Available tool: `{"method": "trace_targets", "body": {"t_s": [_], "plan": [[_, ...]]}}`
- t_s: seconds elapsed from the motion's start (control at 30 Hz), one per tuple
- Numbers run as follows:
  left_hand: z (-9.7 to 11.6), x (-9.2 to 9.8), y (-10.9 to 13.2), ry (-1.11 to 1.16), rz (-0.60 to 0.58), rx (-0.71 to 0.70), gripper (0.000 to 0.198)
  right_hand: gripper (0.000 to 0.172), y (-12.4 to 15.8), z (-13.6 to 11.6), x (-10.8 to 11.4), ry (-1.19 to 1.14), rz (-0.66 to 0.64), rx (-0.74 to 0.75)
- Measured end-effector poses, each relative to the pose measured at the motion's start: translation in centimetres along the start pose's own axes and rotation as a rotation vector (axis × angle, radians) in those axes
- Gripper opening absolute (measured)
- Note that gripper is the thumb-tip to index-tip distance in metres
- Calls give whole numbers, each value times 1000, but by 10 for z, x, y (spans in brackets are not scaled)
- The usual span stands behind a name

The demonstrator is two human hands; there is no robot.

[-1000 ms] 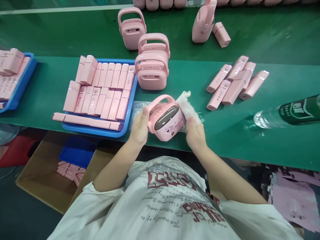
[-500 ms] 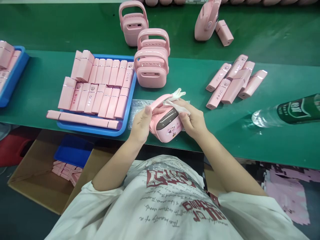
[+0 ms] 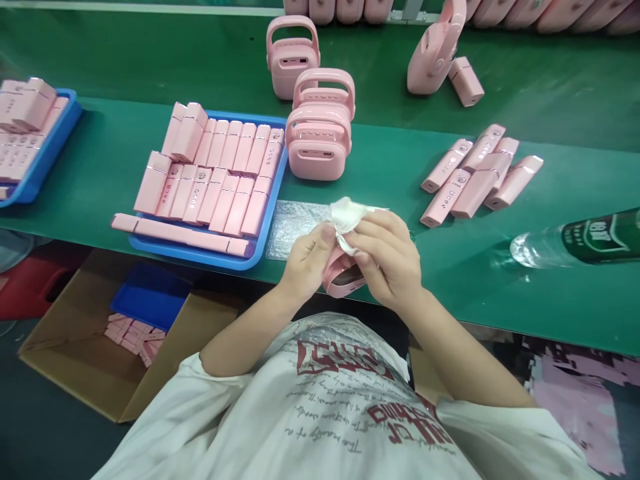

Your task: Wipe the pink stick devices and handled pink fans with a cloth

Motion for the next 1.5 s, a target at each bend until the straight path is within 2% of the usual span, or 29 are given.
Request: {"method": "trace_targets", "body": {"t_s": [0.03,0.07,0.17,0.2,0.23,0.27,0.33,0.4,0.47,0.53,0.6,0.67,0.77,0.87,1.07,1.17,1.3,1.4,1.5], "plan": [[1,-1,0,-23,-9,-15,52,27,1,-1,2,2,-14,17],[3,-1,-1,-44,-16,-28,56,28,5,3,8,3,27,-35],[7,1,-8,61,-23,29,60,31,32,22,29,-1,347,-389],[9,1,-10,127,-27,48,56,30,41,25,33,0,427,-470],[12,1,-12,182,-36,56,50,29,46,24,32,-5,440,-485],[15,-1,-12,215,-53,63,41,28,46,20,28,-7,387,-439],[20,-7,-12,233,-90,82,23,29,39,2,15,35,186,-239],[22,-13,-10,235,-119,129,20,30,32,-19,1,141,0,11],[21,-17,-7,248,-139,183,23,29,31,-34,-9,281,-124,215],[20,-18,-6,274,-142,209,28,28,37,-40,-13,414,-166,339],[20,-17,-5,317,-132,209,34,33,49,-38,-12,502,-128,351],[21,-16,-4,365,-144,194,38,48,63,-34,-12,513,-58,253],[25,-20,1,402,-205,183,42,68,79,-28,-17,336,49,-34],[28,-26,6,430,-254,217,45,70,82,-28,-21,39,197,-300],[22,-36,7,552,-329,254,49,73,60,-19,-1,-408,672,-600],[17,-39,7,551,-297,322,52,73,55,-10,0,-688,763,-817],[13,-39,7,521,-188,433,53,72,44,-7,-2,-843,747,-862],[15,-39,3,523,-182,371,53,68,45,-7,-3,-771,748,-856],[19,-35,3,487,-150,287,51,55,49,-11,-1,-589,701,-751]]}}
Point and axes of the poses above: each hand's wrist, its own y-axis away from the middle knuckle, its own x-axis out of the back of the hand, z = x × y, the point moved 5 cm from there along -y, towards the middle knuckle, and after that the axes turned 14 degrees about x, right-handed, at the moved point
